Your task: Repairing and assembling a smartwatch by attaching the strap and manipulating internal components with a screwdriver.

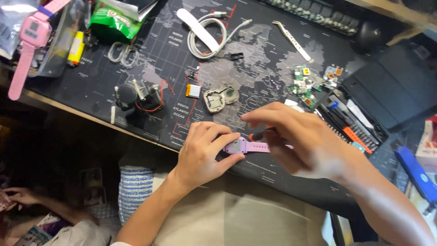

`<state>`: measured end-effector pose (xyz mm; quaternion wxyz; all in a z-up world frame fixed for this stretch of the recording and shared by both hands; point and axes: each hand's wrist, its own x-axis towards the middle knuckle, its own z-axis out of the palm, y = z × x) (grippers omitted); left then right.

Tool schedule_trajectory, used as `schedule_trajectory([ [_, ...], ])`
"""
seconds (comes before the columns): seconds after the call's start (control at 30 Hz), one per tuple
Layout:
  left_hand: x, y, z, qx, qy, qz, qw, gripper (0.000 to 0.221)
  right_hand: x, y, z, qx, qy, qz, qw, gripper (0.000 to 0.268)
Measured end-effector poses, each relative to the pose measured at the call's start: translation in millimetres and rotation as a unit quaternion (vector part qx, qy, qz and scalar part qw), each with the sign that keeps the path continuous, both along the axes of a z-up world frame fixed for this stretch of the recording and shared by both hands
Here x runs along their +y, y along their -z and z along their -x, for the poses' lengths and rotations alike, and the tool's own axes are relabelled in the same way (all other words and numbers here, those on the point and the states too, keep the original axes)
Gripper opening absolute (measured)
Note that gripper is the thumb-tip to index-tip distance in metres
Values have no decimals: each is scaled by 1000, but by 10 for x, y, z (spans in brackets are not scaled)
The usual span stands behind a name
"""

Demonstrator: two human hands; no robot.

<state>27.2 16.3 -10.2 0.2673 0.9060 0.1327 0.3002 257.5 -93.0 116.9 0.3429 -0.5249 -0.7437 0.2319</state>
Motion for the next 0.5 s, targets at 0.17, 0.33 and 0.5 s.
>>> schedule_trajectory([
  [0.17, 4, -46, 0, 4, -2, 22, 1000, 46, 17, 34, -22, 0, 14, -2, 1000, 37],
  [0.33, 17, -85, -43, -7, -10, 18, 1000, 13, 20, 72, -104, -11, 38, -17, 999, 43],
  [0.5, -23, -216, -97, 2, -6, -15, 1000, 12, -29, 17, -240, 0, 119, -23, 993, 35],
])
